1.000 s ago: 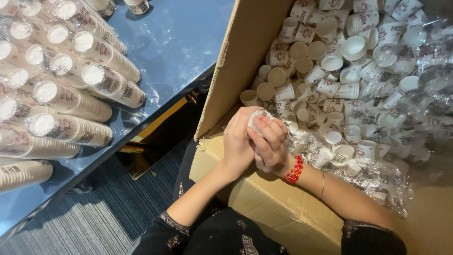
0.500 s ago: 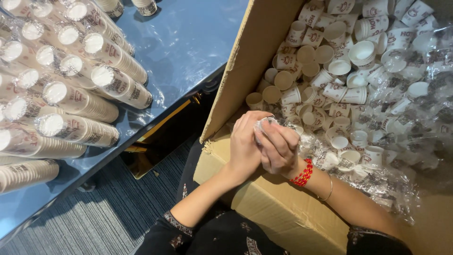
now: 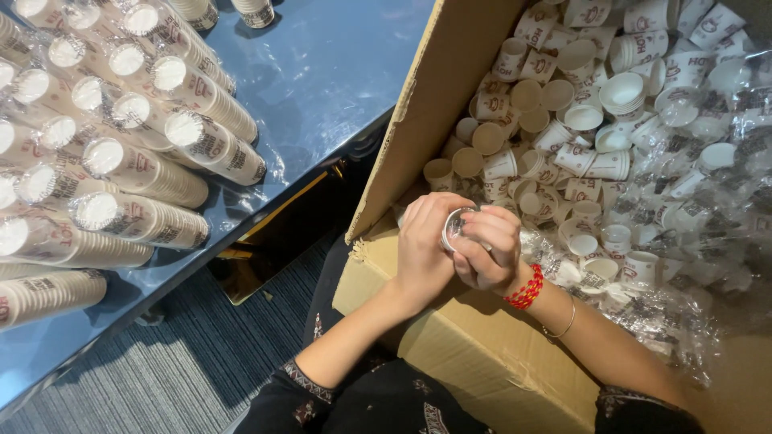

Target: Packing small paper cups into plastic sleeves and organizing them in a cardboard box.

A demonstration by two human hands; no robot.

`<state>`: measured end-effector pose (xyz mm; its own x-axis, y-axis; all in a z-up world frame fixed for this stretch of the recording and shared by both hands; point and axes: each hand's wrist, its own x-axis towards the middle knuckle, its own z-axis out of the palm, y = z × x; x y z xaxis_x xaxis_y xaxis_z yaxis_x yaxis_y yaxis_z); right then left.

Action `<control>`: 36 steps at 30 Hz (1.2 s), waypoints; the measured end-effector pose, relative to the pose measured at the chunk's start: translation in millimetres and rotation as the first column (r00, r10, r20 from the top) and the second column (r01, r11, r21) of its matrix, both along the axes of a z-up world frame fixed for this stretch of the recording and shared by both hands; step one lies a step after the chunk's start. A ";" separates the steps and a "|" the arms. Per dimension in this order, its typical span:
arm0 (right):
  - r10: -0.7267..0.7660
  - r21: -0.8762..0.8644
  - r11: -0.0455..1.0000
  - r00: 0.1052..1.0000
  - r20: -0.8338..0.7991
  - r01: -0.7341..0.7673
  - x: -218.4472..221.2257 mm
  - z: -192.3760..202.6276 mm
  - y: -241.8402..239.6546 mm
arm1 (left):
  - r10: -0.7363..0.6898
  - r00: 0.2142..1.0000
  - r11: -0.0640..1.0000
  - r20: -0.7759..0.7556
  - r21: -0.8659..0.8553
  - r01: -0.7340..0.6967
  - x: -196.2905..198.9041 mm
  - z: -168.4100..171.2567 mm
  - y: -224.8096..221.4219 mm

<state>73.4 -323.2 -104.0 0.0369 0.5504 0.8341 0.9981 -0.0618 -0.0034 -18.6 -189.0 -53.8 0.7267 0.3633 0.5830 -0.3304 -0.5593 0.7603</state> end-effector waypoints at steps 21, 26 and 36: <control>0.029 -0.064 0.997 0.999 -0.033 -0.031 -10.3 43.9 8.1 | -0.052 0.998 0.997 0.047 0.061 0.049 1.4 -0.9 4.5; 0.038 0.002 0.999 0.939 -0.341 -0.040 -13.5 25.0 10.0 | 0.037 0.998 0.995 0.053 0.095 -0.042 -1.6 0.9 -4.2; 0.547 0.513 0.828 -0.123 -0.828 0.228 1.1 24.5 3.9 | 0.327 0.837 0.935 0.438 -0.022 -0.354 -2.0 -5.2 -12.8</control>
